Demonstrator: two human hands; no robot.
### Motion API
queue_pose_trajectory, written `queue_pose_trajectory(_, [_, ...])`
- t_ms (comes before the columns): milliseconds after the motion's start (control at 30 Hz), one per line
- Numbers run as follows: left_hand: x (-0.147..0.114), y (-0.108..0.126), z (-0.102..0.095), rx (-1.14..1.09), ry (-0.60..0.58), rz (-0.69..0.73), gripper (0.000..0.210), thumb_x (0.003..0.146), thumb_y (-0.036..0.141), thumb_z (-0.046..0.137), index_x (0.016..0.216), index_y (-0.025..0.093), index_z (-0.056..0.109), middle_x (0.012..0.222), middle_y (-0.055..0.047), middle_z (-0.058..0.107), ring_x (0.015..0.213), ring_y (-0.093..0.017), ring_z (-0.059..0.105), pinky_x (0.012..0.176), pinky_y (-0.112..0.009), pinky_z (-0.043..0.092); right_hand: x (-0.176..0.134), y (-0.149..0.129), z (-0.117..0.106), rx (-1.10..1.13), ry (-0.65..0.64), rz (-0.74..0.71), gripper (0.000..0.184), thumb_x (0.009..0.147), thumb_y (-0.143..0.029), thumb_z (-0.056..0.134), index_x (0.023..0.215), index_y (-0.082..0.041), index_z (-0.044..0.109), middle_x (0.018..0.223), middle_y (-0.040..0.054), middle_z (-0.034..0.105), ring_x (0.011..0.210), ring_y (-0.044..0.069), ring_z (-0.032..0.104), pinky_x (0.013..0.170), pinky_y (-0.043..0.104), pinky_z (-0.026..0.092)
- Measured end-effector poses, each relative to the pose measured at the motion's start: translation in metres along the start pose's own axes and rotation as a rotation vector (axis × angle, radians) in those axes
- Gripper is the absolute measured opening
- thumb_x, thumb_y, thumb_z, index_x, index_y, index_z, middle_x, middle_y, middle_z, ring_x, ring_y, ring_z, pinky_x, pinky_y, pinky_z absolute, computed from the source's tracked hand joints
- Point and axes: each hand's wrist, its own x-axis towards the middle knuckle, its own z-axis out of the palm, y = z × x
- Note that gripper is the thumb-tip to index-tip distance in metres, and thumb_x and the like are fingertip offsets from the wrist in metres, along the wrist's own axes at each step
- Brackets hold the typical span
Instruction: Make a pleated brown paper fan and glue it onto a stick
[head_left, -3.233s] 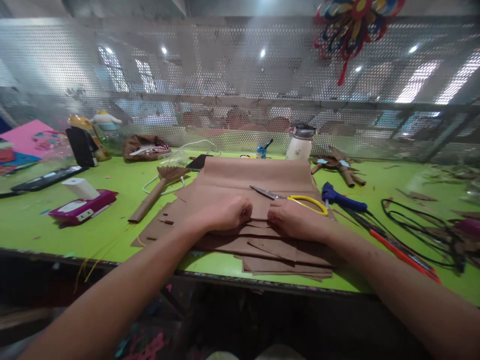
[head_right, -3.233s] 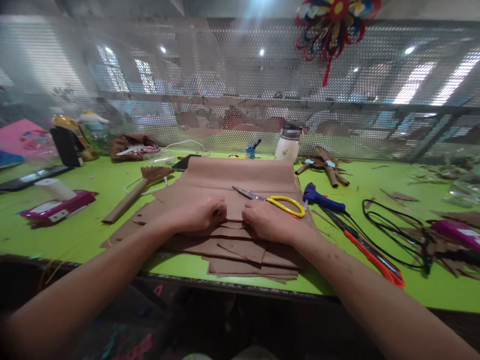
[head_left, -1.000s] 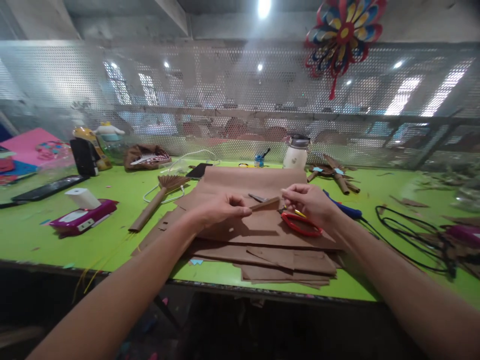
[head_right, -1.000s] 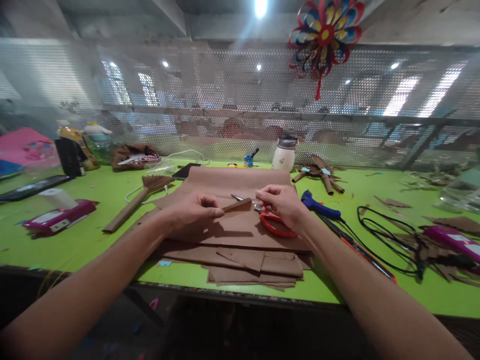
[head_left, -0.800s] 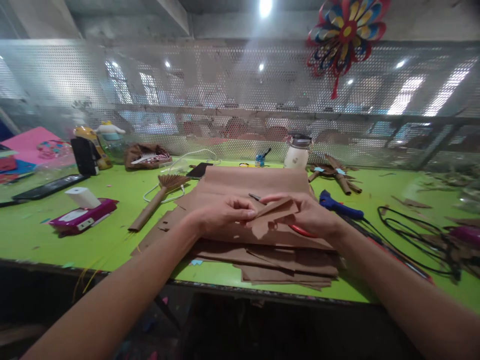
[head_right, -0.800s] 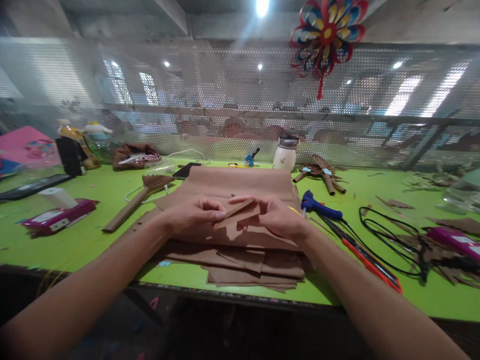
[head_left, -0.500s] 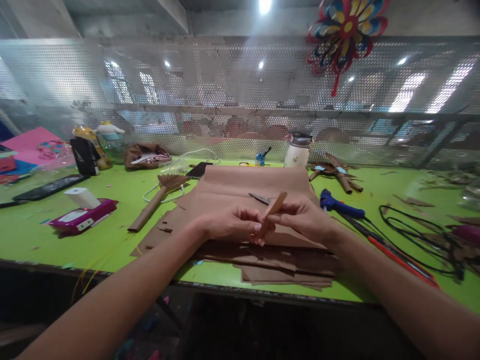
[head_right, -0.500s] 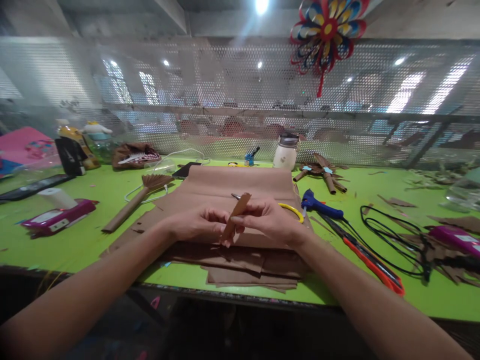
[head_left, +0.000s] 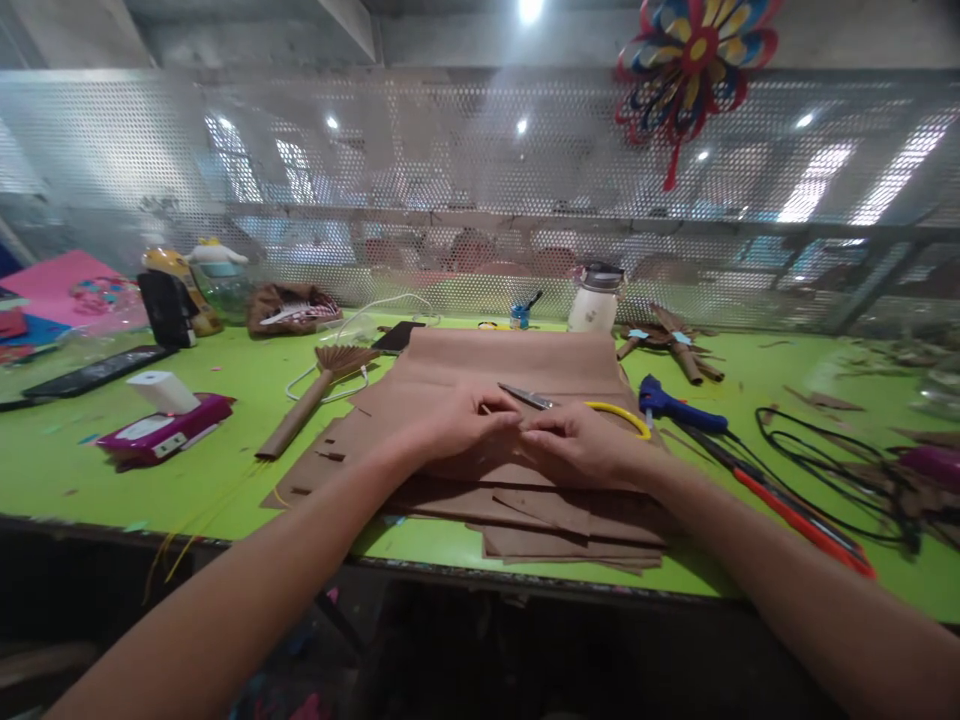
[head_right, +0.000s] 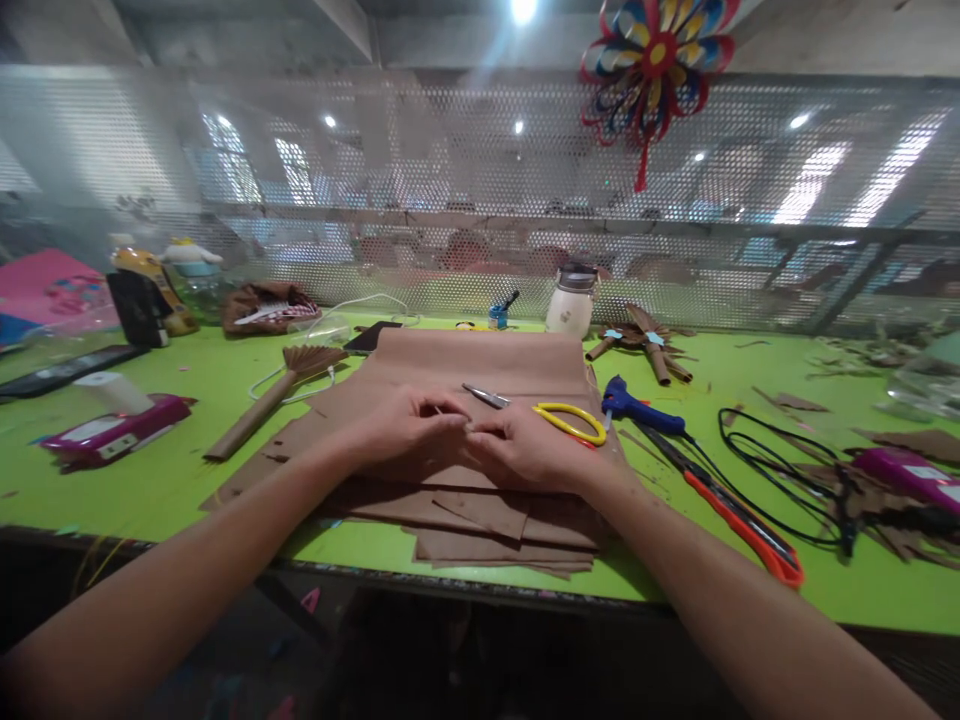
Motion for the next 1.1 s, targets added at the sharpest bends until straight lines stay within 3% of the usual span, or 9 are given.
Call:
queue_pose_trajectory(167, [0.000,-0.014,0.003,0.272,-0.112,0.053,0.023,0.079,0.030,0.048,0.075,0.014,0.064,0.068,-0.001,0.061,0.064,-0.012,0.051,0.062,-0.022,0.038,0.001,0.006,0.009,-0.103,0.021,-0.040,0.025,0.080,-0.027,0.045,0.066,-0.014,0.062,0.055,-0.0029,0.050,0.052,0.008,0.038,0.050,0.020,0.028])
queue_pose_trajectory(367, [-0.002,-0.013,0.002,0.364,-0.187,0.062,0.025,0.079,0.032,0.048,0.083,0.014,0.066,0.073,-0.002,0.062,0.064,-0.011,0.050,0.059,-0.021,0.035,0.005,0.013,0.015,-0.167,0.035,-0.093,0.027,0.083,-0.029,0.044,0.068,-0.013,0.061,0.058,-0.0010,0.054,0.052,0.008,0.041,0.052,0.020,0.028])
queue_pose_trajectory(533, [-0.002,-0.015,0.007,0.496,-0.135,0.062,0.025,0.079,0.032,0.049,0.074,0.014,0.066,0.065,-0.003,0.059,0.058,-0.010,0.046,0.056,-0.022,0.032,0.005,0.015,0.018,-0.247,0.036,-0.120,0.026,0.085,-0.027,0.045,0.072,-0.013,0.062,0.062,0.0011,0.057,0.055,0.008,0.043,0.053,0.020,0.029])
queue_pose_trajectory(667, [-0.001,-0.016,0.007,0.551,-0.132,0.079,0.024,0.079,0.029,0.049,0.072,0.014,0.067,0.066,-0.004,0.058,0.058,-0.010,0.046,0.055,-0.022,0.032,0.006,0.021,0.015,-0.368,0.032,-0.226,0.021,0.084,-0.023,0.047,0.077,-0.014,0.064,0.073,0.0040,0.058,0.065,0.011,0.046,0.060,0.022,0.031])
queue_pose_trajectory(800, [-0.001,-0.018,0.006,0.612,-0.090,0.160,0.021,0.078,0.025,0.050,0.073,0.016,0.068,0.071,-0.004,0.058,0.062,-0.010,0.048,0.057,-0.022,0.033,0.005,0.022,0.014,-0.514,0.032,-0.311,0.026,0.085,-0.019,0.045,0.068,-0.014,0.065,0.068,0.0045,0.053,0.065,0.012,0.042,0.060,0.025,0.028])
queue_pose_trajectory(1100, [-0.003,-0.018,0.011,0.658,-0.033,0.227,0.017,0.077,0.019,0.049,0.071,0.015,0.064,0.072,-0.003,0.058,0.064,-0.010,0.048,0.060,-0.021,0.035,0.005,0.022,0.015,-0.660,-0.022,-0.300,0.023,0.082,-0.017,0.045,0.069,-0.014,0.064,0.072,0.0055,0.055,0.064,0.012,0.041,0.058,0.025,0.026])
